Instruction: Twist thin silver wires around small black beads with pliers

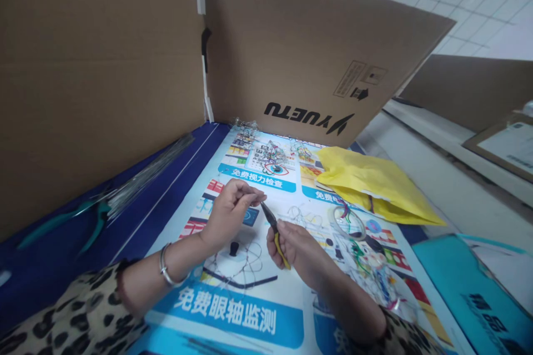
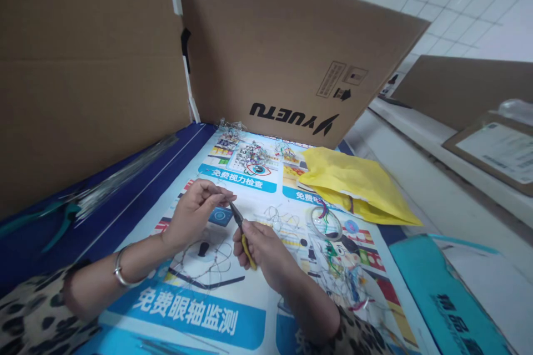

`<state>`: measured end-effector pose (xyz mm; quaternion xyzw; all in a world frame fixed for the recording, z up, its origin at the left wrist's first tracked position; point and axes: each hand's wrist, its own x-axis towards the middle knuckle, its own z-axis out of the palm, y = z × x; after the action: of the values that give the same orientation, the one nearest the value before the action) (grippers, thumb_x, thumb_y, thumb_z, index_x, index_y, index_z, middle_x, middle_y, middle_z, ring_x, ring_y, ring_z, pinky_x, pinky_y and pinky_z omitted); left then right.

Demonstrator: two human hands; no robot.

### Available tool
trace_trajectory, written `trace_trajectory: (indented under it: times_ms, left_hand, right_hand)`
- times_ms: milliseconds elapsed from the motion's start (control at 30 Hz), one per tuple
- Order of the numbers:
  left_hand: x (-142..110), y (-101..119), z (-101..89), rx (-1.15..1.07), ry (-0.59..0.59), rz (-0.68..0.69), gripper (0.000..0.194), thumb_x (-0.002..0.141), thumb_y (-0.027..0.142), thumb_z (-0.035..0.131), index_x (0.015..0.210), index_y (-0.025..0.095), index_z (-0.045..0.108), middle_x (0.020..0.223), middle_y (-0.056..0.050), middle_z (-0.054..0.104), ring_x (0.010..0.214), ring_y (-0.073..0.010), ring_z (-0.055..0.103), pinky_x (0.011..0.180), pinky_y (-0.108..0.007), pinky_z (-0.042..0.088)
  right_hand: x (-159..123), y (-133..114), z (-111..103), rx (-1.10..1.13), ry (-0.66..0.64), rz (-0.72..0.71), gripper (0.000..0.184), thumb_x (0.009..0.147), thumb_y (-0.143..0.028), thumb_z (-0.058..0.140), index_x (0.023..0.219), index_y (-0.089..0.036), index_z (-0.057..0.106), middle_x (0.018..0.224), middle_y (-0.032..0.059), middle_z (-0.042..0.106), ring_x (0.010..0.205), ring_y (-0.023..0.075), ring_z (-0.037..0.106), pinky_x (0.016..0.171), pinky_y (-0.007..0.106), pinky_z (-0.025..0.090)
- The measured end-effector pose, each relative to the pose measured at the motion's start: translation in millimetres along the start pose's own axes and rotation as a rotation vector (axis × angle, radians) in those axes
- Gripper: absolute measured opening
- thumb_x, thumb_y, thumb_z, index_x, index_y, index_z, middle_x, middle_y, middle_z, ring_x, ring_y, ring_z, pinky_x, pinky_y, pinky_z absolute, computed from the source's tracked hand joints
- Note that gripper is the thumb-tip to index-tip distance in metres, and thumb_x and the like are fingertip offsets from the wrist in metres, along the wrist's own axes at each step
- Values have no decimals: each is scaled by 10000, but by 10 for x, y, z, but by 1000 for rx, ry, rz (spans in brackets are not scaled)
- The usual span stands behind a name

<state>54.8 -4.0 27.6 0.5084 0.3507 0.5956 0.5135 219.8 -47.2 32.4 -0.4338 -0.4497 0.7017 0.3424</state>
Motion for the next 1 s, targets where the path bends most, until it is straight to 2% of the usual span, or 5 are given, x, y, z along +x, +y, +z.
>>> trace_trajectory:
  times_ms: [300, 467, 667, 800, 1000]
  left_hand:
    - [-15, -17, -14, 54, -29, 42, 69, 852, 215, 534, 853, 182, 474, 894, -34, 669, 886, -175, 658, 773, -307, 523]
    - [6, -13, -42, 169, -49, 71, 56, 859, 232, 524, 894, 189, 533, 907, -41, 681, 905, -175, 649, 821, -316, 503]
    - [56, -42, -131, 561, -161, 284, 165, 859, 230, 526, 941, 228, 669, 921, -40, 698, 883, -170, 637, 815, -291, 482]
    - [55, -56, -162, 714, -203, 412, 198, 872, 209, 492, 966, 226, 665, 915, -52, 696, 872, -174, 634, 807, -297, 482]
    - [44, -49, -160, 824, -193, 482, 197, 841, 170, 487, 916, 229, 660, 837, -44, 686, 803, -172, 626, 756, -284, 480]
  right_hand:
    - [1, -9, 7, 63, 4, 64, 437, 801, -590, 497, 770, -156, 543, 555, -22, 514, 409, 67, 414, 404, 209, 274]
    - [8, -6, -23, -1, 74, 90, 449, 781, -621, 506, 767, -173, 525, 545, -39, 488, 406, 57, 383, 389, 189, 236]
    - [-1, 0, -74, -248, 134, -33, 446, 809, -606, 474, 749, -168, 526, 561, -33, 484, 436, 61, 387, 407, 193, 260]
    - [-13, 8, -78, -309, 120, -79, 424, 837, -574, 448, 755, -167, 534, 574, -29, 483, 452, 66, 394, 419, 202, 274]
    - [-14, 23, -62, -320, 116, -79, 410, 833, -566, 458, 765, -171, 547, 600, -25, 489, 481, 72, 407, 441, 210, 295]
